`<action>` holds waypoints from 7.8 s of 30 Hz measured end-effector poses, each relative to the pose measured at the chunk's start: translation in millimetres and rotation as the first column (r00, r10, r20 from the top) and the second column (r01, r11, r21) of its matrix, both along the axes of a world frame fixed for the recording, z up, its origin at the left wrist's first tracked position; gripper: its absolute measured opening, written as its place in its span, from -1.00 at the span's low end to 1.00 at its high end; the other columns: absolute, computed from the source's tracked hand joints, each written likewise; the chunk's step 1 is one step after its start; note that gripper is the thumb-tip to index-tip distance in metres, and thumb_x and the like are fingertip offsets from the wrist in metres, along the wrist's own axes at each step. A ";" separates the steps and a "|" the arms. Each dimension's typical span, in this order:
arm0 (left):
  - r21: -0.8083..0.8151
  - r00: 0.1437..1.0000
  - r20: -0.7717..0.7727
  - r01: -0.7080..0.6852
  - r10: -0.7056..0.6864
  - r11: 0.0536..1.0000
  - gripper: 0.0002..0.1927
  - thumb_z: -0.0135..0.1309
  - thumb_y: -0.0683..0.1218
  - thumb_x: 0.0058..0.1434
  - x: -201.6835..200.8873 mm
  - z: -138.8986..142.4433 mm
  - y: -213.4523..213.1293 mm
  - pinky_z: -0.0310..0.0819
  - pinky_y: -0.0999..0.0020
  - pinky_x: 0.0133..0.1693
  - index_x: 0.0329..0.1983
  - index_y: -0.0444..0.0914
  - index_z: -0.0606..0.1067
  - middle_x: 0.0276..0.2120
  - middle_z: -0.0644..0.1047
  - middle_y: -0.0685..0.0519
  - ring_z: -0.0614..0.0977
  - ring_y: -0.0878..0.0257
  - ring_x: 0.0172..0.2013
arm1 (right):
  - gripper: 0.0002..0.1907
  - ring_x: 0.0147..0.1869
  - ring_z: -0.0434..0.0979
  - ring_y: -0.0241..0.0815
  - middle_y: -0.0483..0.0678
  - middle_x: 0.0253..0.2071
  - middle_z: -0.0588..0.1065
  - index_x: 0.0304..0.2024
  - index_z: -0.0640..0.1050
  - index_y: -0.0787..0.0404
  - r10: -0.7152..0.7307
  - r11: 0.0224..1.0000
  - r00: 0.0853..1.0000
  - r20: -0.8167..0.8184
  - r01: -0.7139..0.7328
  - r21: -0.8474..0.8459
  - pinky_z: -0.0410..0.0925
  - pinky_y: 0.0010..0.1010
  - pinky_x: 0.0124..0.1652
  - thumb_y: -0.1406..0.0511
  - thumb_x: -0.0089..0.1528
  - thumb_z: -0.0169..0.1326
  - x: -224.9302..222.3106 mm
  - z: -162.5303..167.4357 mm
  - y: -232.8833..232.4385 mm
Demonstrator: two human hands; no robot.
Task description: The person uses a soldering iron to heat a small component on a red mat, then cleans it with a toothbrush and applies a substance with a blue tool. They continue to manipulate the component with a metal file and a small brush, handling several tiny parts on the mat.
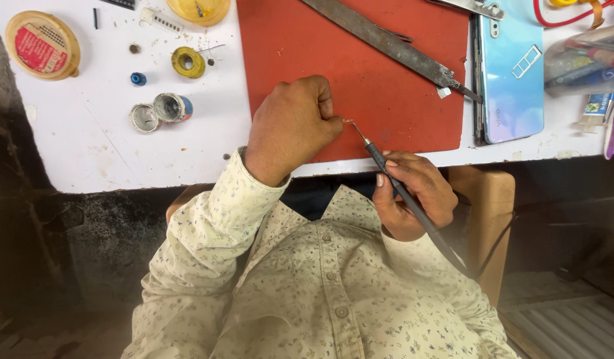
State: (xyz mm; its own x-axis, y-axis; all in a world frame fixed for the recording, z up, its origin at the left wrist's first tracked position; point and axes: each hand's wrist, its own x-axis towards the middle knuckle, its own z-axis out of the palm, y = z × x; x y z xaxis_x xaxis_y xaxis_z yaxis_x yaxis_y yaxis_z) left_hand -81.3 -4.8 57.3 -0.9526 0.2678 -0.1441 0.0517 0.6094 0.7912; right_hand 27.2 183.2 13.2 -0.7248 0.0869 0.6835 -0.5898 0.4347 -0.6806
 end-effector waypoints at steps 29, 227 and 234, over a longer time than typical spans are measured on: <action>-0.009 1.000 -0.001 0.022 -0.022 1.000 -0.79 0.29 -0.18 -0.02 -1.4 -1.1 1.0 0.45 0.36 -0.57 -0.60 -0.21 0.44 -0.74 0.47 0.10 0.53 0.28 -0.71 | -0.84 -0.14 0.70 0.07 0.19 -0.31 0.57 -0.22 0.58 0.46 -0.031 0.996 0.998 -0.047 0.034 0.076 0.62 -0.28 -0.15 0.53 0.15 0.26 -5.4 -2.9 -4.9; -0.024 1.000 0.004 0.022 -0.022 0.999 -0.76 0.30 -0.15 -0.03 0.2 0.4 1.7 0.46 0.33 -0.58 -0.61 -0.21 0.43 -0.75 0.47 0.09 0.53 0.25 -0.72 | -0.80 -0.11 0.69 0.05 0.18 -0.27 0.57 -0.20 0.59 0.42 -0.056 0.996 0.996 -0.072 0.061 0.070 0.63 -0.30 -0.14 0.52 0.13 0.28 -4.4 -5.4 -6.8; -0.019 1.000 -0.015 0.017 -0.018 1.000 -0.80 0.27 -0.18 -0.04 0.3 0.9 0.9 0.47 0.31 -0.55 -0.60 -0.21 0.44 -0.73 0.48 0.08 0.55 0.21 -0.69 | -0.82 -0.11 0.69 0.05 0.17 -0.27 0.56 -0.19 0.58 0.43 -0.059 0.997 0.998 -0.036 0.060 0.051 0.62 -0.30 -0.13 0.53 0.16 0.26 -2.7 -3.2 -6.7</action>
